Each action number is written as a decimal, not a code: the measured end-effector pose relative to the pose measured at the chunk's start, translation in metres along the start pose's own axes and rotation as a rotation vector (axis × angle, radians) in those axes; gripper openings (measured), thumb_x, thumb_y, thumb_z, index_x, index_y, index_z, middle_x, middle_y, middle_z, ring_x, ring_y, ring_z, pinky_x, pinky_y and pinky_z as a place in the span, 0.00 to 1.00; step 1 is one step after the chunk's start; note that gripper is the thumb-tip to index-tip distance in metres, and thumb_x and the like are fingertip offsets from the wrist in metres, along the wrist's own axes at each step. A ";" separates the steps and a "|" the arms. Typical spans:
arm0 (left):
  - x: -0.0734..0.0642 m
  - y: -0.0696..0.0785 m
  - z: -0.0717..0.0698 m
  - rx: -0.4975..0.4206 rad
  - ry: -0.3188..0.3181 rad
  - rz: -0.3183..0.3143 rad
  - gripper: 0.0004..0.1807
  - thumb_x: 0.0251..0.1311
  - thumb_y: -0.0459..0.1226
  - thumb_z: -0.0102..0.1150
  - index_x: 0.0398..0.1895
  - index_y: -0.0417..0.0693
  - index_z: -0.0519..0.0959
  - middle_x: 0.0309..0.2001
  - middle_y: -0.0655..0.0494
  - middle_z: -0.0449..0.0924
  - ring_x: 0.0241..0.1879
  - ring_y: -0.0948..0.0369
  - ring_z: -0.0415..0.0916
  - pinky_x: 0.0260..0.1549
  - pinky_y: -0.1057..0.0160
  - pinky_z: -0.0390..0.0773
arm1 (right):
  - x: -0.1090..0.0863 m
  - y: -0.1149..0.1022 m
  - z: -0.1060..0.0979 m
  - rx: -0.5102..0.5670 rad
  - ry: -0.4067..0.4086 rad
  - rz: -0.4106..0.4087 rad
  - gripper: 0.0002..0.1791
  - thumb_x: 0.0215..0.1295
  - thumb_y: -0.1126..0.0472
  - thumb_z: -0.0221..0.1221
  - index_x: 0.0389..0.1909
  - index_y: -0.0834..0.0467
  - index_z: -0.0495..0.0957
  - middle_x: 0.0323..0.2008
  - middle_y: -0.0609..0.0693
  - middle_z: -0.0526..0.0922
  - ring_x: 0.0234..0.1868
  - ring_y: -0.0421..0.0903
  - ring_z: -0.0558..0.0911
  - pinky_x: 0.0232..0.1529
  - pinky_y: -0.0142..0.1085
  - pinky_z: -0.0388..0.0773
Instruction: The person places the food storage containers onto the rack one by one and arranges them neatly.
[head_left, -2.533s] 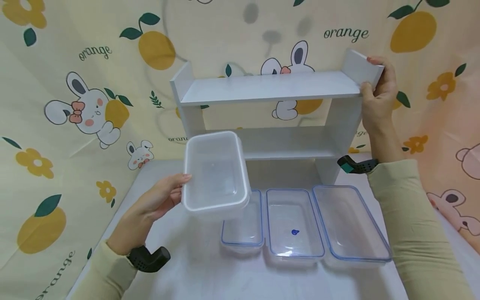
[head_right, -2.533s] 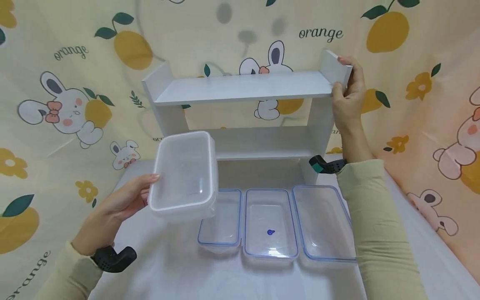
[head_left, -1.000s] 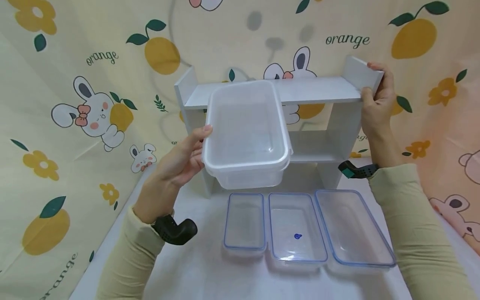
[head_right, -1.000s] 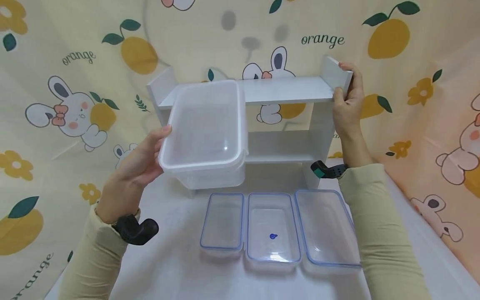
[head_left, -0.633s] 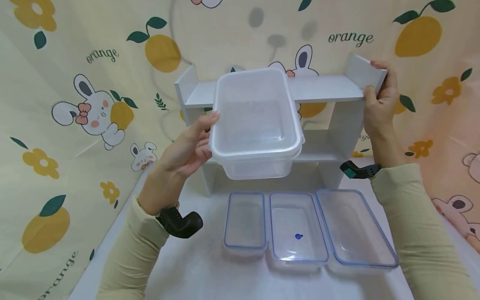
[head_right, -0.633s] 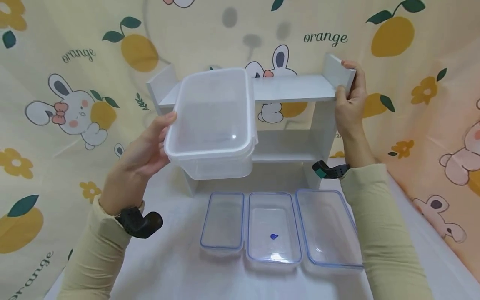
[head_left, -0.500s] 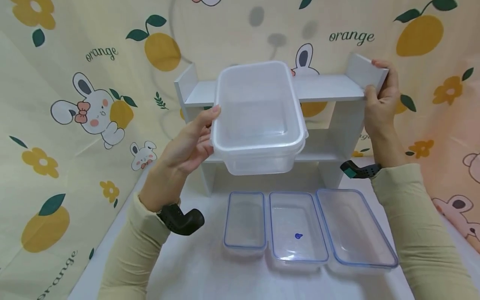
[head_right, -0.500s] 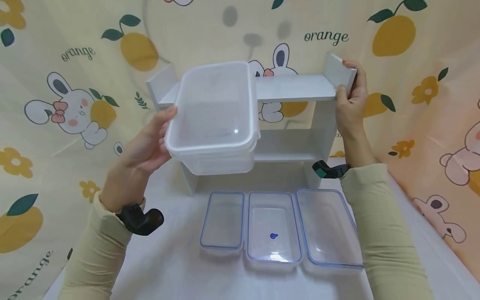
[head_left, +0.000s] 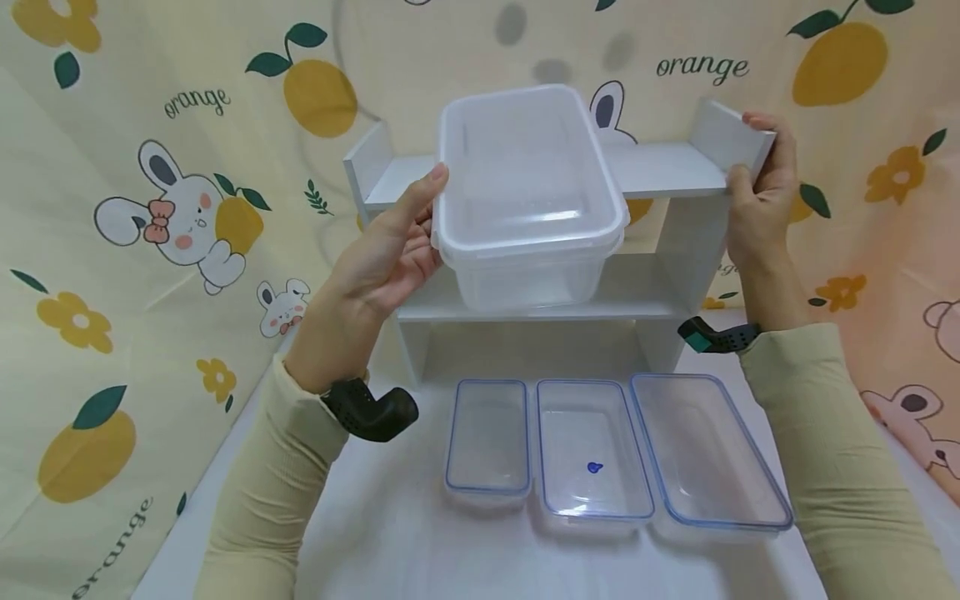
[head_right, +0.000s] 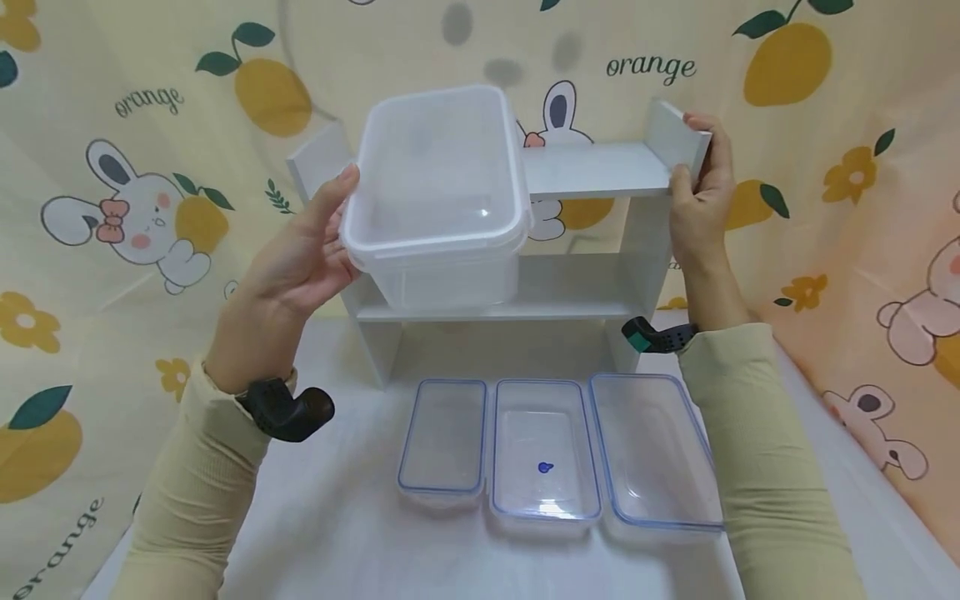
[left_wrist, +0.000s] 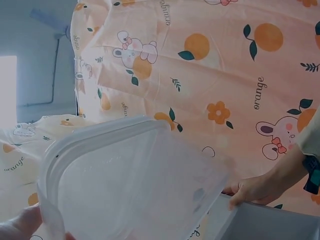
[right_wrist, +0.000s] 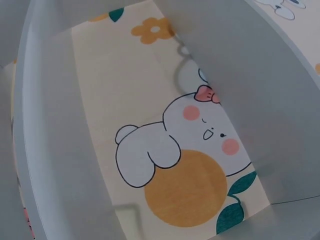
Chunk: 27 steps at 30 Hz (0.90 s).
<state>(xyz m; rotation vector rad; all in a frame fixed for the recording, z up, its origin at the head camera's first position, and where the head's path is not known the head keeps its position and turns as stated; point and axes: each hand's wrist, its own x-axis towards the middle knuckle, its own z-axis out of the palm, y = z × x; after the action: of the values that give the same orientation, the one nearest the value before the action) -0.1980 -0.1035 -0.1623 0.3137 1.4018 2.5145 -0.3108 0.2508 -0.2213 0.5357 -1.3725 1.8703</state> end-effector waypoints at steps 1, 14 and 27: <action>0.002 0.001 0.001 -0.016 0.005 -0.001 0.14 0.70 0.42 0.46 0.50 0.41 0.69 0.40 0.54 0.75 0.37 0.63 0.77 0.38 0.72 0.82 | 0.000 0.000 0.000 -0.002 0.000 0.003 0.24 0.61 0.80 0.42 0.52 0.55 0.70 0.63 0.49 0.69 0.67 0.47 0.65 0.75 0.32 0.60; 0.031 0.006 0.001 -0.046 0.173 -0.025 0.14 0.65 0.43 0.56 0.44 0.42 0.72 0.36 0.56 0.74 0.36 0.64 0.71 0.34 0.75 0.78 | 0.000 -0.003 0.001 -0.014 0.005 0.006 0.24 0.60 0.80 0.42 0.51 0.55 0.71 0.63 0.49 0.70 0.67 0.47 0.65 0.75 0.32 0.58; 0.050 0.007 -0.001 -0.118 0.201 -0.049 0.17 0.62 0.44 0.59 0.44 0.41 0.70 0.35 0.56 0.71 0.37 0.65 0.69 0.32 0.76 0.76 | 0.002 0.001 -0.003 -0.021 -0.002 0.007 0.24 0.61 0.79 0.42 0.52 0.55 0.71 0.63 0.48 0.69 0.66 0.46 0.65 0.75 0.33 0.59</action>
<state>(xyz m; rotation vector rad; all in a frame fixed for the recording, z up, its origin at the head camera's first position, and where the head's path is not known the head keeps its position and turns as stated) -0.2460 -0.0922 -0.1540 0.0044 1.3032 2.6346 -0.3128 0.2544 -0.2213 0.5232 -1.3957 1.8596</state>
